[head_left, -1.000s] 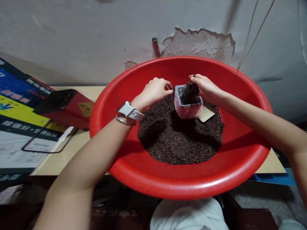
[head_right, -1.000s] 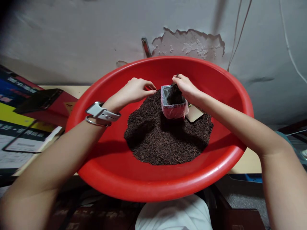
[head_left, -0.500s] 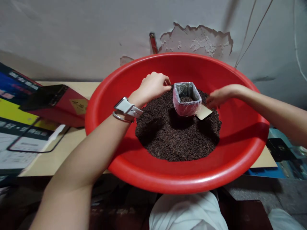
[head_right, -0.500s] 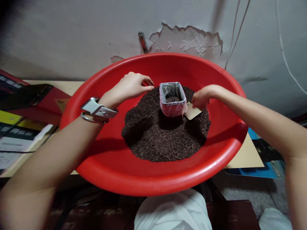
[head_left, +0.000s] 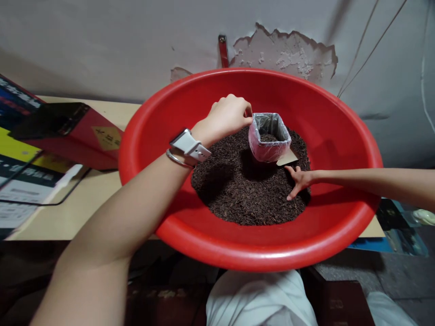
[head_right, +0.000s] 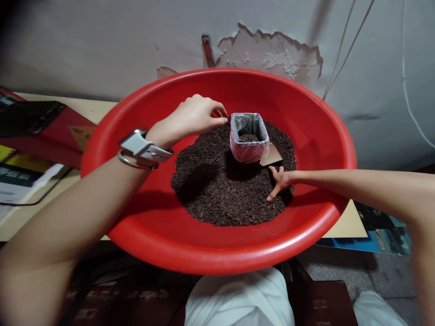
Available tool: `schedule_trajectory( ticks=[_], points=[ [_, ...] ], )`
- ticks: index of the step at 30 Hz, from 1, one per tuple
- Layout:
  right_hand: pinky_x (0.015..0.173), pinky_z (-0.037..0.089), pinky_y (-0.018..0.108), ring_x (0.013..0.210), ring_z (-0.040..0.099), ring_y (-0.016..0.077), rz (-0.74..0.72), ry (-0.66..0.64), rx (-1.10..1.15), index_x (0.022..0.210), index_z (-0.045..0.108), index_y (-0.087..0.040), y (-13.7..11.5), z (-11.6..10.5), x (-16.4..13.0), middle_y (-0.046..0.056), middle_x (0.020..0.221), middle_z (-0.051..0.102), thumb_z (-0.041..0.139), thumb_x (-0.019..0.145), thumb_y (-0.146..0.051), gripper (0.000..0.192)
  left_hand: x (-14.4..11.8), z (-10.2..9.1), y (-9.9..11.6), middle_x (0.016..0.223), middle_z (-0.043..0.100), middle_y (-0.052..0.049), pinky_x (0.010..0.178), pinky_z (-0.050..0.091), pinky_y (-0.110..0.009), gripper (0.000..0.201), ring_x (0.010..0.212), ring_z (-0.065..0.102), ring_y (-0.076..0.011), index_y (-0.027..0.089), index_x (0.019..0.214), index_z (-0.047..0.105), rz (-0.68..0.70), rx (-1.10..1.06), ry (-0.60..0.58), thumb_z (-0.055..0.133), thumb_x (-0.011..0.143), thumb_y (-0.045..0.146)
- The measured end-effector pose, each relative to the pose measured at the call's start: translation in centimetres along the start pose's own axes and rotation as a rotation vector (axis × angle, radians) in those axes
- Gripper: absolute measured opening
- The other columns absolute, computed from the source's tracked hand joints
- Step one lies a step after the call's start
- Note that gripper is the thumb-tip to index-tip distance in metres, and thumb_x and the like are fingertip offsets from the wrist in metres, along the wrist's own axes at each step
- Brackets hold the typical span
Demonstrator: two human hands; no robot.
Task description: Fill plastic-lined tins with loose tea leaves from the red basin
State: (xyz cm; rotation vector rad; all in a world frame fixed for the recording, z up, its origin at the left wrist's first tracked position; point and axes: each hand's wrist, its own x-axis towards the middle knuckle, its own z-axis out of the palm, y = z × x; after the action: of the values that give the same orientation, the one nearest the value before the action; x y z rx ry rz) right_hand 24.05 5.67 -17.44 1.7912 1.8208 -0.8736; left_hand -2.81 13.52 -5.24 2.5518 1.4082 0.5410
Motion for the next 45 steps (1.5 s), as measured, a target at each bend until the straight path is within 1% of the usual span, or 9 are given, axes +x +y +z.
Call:
schedule_trajectory(
  ticks=[2, 6, 11, 19, 25, 31, 35, 41, 45],
  points=[
    [0.108, 0.040, 0.051, 0.138, 0.037, 0.0460, -0.040, 0.004, -0.001, 0.157, -0.002, -0.014, 0.3, 0.5, 0.4, 0.031, 0.156, 0.015, 0.087, 0.041, -0.061, 0.154, 0.1, 0.0, -0.2, 0.101, 0.072, -0.009, 0.098, 0.044, -0.049, 0.028, 0.113, 0.058, -0.0337, 0.024, 0.103, 0.072, 0.015, -0.023, -0.004, 0.063, 0.085, 0.042],
    [0.106, 0.041, 0.047, 0.129, 0.049, 0.0408, -0.130, 0.069, -0.036, 0.152, 0.022, -0.012, 1.1, 0.7, 1.1, 0.027, 0.145, 0.037, 0.084, 0.055, -0.045, 0.120, 0.2, 0.1, -0.6, 0.101, 0.071, -0.008, 0.100, 0.043, -0.049, 0.028, 0.115, 0.057, -0.0341, 0.025, 0.105, 0.072, 0.043, -0.051, 0.010, 0.062, 0.086, 0.043],
    [0.102, 0.044, 0.042, 0.124, 0.055, 0.0355, -0.207, 0.088, -0.090, 0.147, 0.035, -0.011, 0.7, -0.3, 0.6, 0.021, 0.132, 0.055, 0.073, 0.071, -0.036, 0.088, 0.3, 0.1, -0.3, 0.098, 0.072, -0.008, 0.098, 0.044, -0.047, 0.027, 0.110, 0.059, -0.0323, 0.023, 0.103, 0.073, 0.014, -0.007, 0.043, 0.064, 0.084, 0.040],
    [0.097, 0.046, 0.041, 0.108, 0.061, 0.0293, -0.493, 0.096, -0.041, 0.127, 0.058, -0.017, -5.1, -2.2, -2.7, 0.011, 0.114, 0.066, 0.066, 0.078, -0.034, 0.052, 0.2, 0.3, 0.5, 0.098, 0.071, -0.008, 0.101, 0.041, -0.046, 0.025, 0.111, 0.058, -0.0294, 0.021, 0.103, 0.073, -0.007, 0.025, 0.045, 0.063, 0.084, 0.033],
    [0.102, 0.043, 0.039, 0.112, 0.057, 0.0251, -0.729, 0.325, 0.141, 0.117, 0.061, -0.019, -9.0, -7.7, -5.4, 0.007, 0.119, 0.064, 0.065, 0.078, -0.034, 0.042, 0.0, -0.7, 0.6, 0.103, 0.070, -0.010, 0.104, 0.036, -0.050, 0.027, 0.116, 0.056, -0.0318, 0.019, 0.105, 0.073, -0.051, -0.004, 0.054, 0.061, 0.084, 0.031],
    [0.093, 0.049, 0.039, 0.102, 0.060, 0.0231, -0.600, 0.731, 0.273, 0.112, 0.063, -0.018, -9.1, -13.1, -4.2, 0.005, 0.107, 0.067, 0.065, 0.075, -0.031, 0.039, -0.1, -1.3, 0.7, 0.110, 0.069, -0.011, 0.106, 0.033, -0.052, 0.029, 0.119, 0.054, -0.0331, 0.020, 0.109, 0.072, -0.081, -0.019, 0.046, 0.061, 0.085, 0.032],
    [0.092, 0.050, 0.040, 0.099, 0.062, 0.0227, -0.464, 0.779, 0.238, 0.107, 0.067, -0.017, -8.9, -14.4, -3.3, 0.007, 0.103, 0.068, 0.064, 0.079, -0.032, 0.032, 0.1, -1.0, 0.5, 0.105, 0.071, -0.011, 0.103, 0.037, -0.052, 0.027, 0.114, 0.057, -0.0322, 0.020, 0.106, 0.073, -0.072, -0.007, 0.054, 0.061, 0.085, 0.031],
    [0.101, 0.044, 0.047, 0.112, 0.057, 0.0287, -0.561, 0.834, -0.180, 0.111, 0.069, -0.018, -11.6, -12.1, -6.3, 0.012, 0.114, 0.065, 0.065, 0.082, -0.026, 0.030, 0.1, -1.2, 0.5, 0.105, 0.072, -0.011, 0.103, 0.039, -0.051, 0.026, 0.113, 0.059, -0.0320, 0.019, 0.105, 0.074, -0.095, 0.000, 0.073, 0.061, 0.085, 0.029],
    [0.106, 0.040, 0.054, 0.129, 0.046, 0.0357, -0.863, 0.492, -0.565, 0.133, 0.058, -0.020, -13.0, -6.2, -7.6, 0.016, 0.139, 0.051, 0.074, 0.078, -0.033, 0.059, -0.4, -1.8, 1.3, 0.109, 0.071, -0.011, 0.104, 0.038, -0.049, 0.028, 0.114, 0.059, -0.0312, 0.017, 0.108, 0.073, -0.134, 0.017, 0.059, 0.058, 0.087, 0.027]
  ],
)
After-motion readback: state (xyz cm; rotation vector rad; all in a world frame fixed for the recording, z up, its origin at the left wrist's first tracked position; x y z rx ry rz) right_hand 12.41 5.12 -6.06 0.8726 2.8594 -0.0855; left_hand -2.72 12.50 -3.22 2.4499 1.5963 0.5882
